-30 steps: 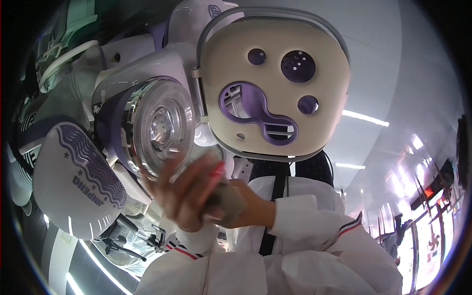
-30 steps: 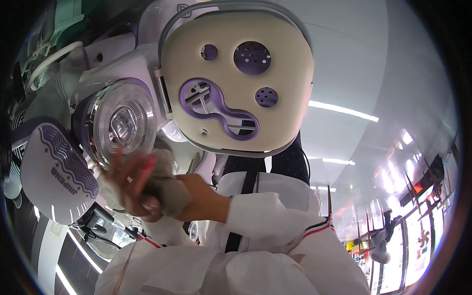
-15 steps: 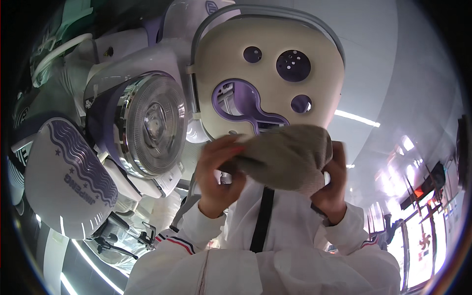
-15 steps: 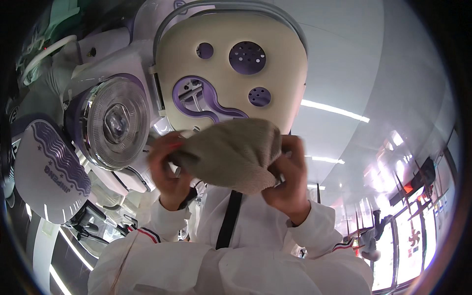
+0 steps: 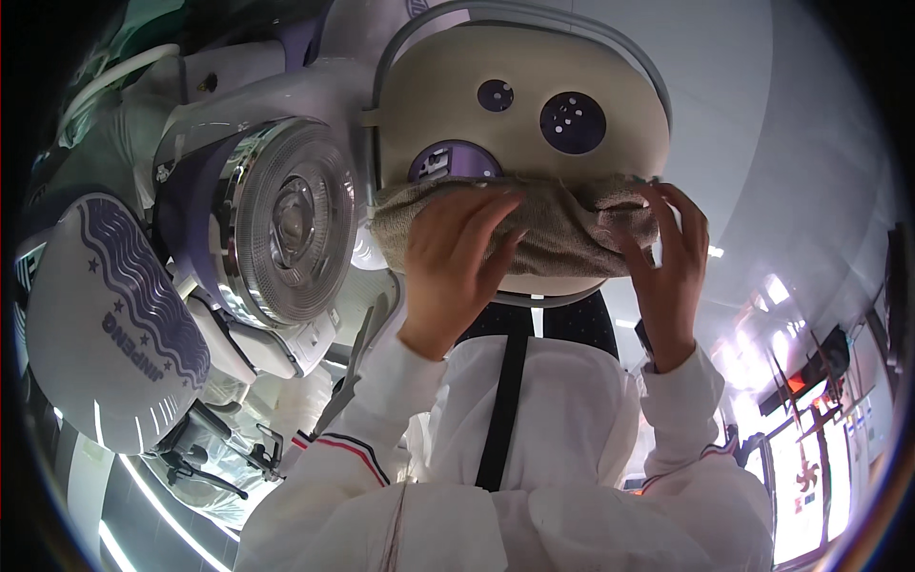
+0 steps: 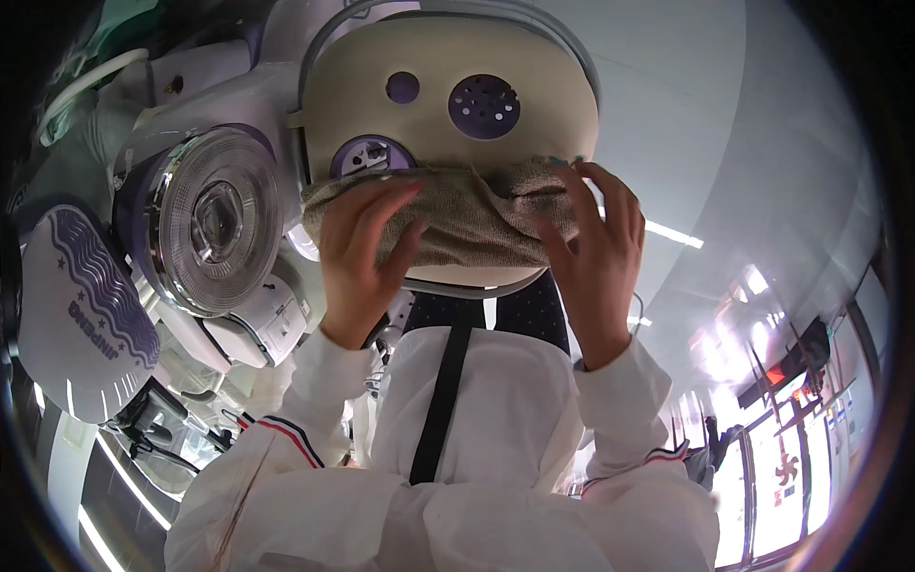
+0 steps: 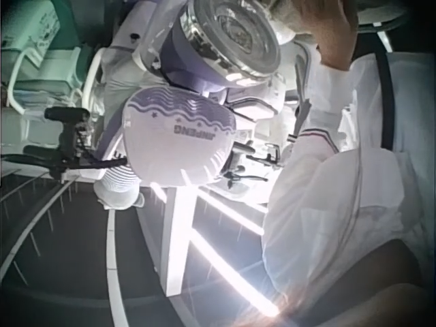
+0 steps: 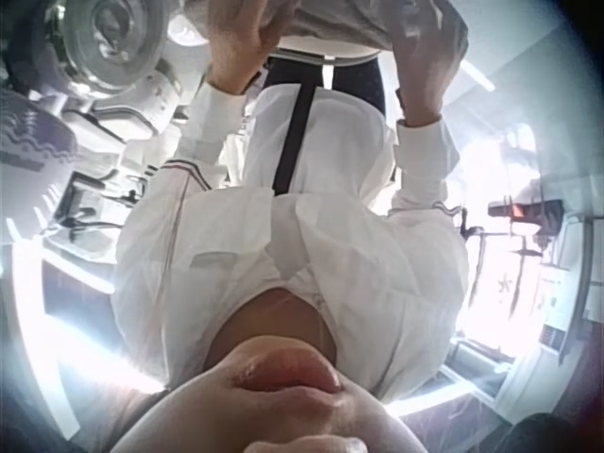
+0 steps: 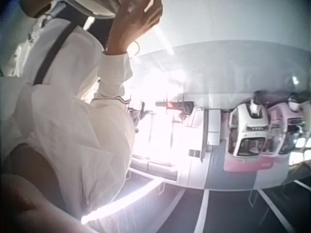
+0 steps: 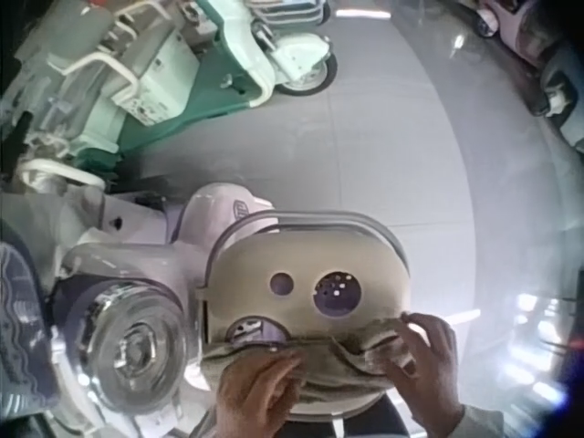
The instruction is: Cleaning and wiping down various parts of multiple electric scooters using a cloth.
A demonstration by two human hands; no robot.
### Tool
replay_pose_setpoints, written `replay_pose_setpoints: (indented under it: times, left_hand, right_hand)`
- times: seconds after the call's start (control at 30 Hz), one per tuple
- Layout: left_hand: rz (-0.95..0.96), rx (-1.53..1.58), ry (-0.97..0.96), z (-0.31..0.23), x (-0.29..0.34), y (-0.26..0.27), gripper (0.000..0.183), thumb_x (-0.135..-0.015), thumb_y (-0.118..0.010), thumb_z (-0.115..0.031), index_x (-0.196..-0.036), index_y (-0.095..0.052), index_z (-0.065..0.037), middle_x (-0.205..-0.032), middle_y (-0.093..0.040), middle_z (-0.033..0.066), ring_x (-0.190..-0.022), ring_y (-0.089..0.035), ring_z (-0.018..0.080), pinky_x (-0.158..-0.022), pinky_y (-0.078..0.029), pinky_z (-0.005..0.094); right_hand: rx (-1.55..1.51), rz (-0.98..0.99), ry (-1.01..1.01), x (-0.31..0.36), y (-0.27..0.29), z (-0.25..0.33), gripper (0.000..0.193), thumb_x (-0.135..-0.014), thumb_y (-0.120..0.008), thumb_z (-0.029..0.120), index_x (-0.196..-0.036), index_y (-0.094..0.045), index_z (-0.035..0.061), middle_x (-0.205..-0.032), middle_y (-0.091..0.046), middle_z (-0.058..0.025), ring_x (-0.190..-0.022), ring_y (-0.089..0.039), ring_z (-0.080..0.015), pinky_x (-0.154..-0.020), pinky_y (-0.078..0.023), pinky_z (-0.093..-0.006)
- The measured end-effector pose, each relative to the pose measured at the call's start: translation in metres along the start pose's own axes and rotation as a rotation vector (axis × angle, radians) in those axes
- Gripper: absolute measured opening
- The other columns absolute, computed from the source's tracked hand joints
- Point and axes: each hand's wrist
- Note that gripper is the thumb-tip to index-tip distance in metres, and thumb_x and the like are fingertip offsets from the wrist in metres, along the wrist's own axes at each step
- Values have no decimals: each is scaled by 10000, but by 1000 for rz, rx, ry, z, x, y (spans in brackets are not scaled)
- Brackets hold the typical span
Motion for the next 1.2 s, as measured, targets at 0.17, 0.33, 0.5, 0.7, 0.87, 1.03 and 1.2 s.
replay_pose_setpoints:
  times: [0.17, 0.33, 0.5, 0.7, 0.87, 1.03, 1.2]
  left_hand:
    - [164, 21, -67, -3, -28, -11, 400, -643, -739, -90, -1020, -611, -127, -973, -591, 45, -931, -553, 243, -806, -419, 380]
    - [212, -9, -100, -7, -31, -18, 299, -637, -727, -78, -897, -589, -129, -864, -566, 30, -913, -550, 242, -785, -409, 387]
    - [274, 84, -244, -7, -20, -8, 262, -621, -711, -84, -838, -574, -131, -816, -558, 8, -837, -569, 221, -706, -427, 369]
    - [248, 23, -437, -4, -4, 2, 262, -605, -715, -99, -836, -597, -132, -802, -566, -16, -716, -587, 157, -557, -445, 299]
    - [-56, 40, -591, -11, -10, -3, 244, -671, -711, -151, -869, -571, -123, -822, -566, 9, -737, -573, 158, -580, -471, 312]
    - [276, 105, -306, -9, -9, 6, 235, -649, -719, -160, -837, -584, -122, -736, -527, -8, -657, -540, 152, -536, -437, 295]
    - [455, -1, -283, 10, -4, 28, 247, -622, -693, -162, -843, -589, -128, -660, -479, -18, -579, -500, 144, -512, -400, 296]
  right_hand:
    - [85, 71, 3, -3, -1, 12, 415, -677, -755, 148, -1064, -604, 139, -1166, -479, -47, -1080, -454, -289, -955, -339, -429]
    - [61, 159, 33, 2, -8, 16, 354, -603, -765, 84, -915, -609, 139, -1177, -452, -44, -1119, -413, -293, -969, -318, -440]
    - [-45, 164, 115, 8, 9, 28, 331, -555, -758, 26, -807, -559, 105, -1096, -491, -42, -1061, -458, -273, -942, -330, -429]
    - [-19, 226, 292, 13, 16, 6, 303, -591, -761, 91, -833, -578, 103, -1088, -521, -39, -1054, -481, -255, -911, -370, -446]
    - [73, 172, 324, -7, 19, 19, 313, -592, -763, 155, -876, -631, 173, -1284, -470, -56, -1233, -394, -282, -1036, -276, -515]
    - [-20, 293, 451, -21, 39, 14, 241, -573, -750, 128, -763, -601, 121, -1107, -580, -45, -1111, -516, -239, -987, -375, -467]
    - [-86, 306, 379, -20, 69, 8, 332, -483, -770, 118, -714, -537, 71, -665, -518, -44, -677, -545, -254, -673, -459, -379]
Point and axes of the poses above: each hand's wrist, its own x-axis away from the middle knuckle, its own y-axis out of the back of the hand, z = x × y
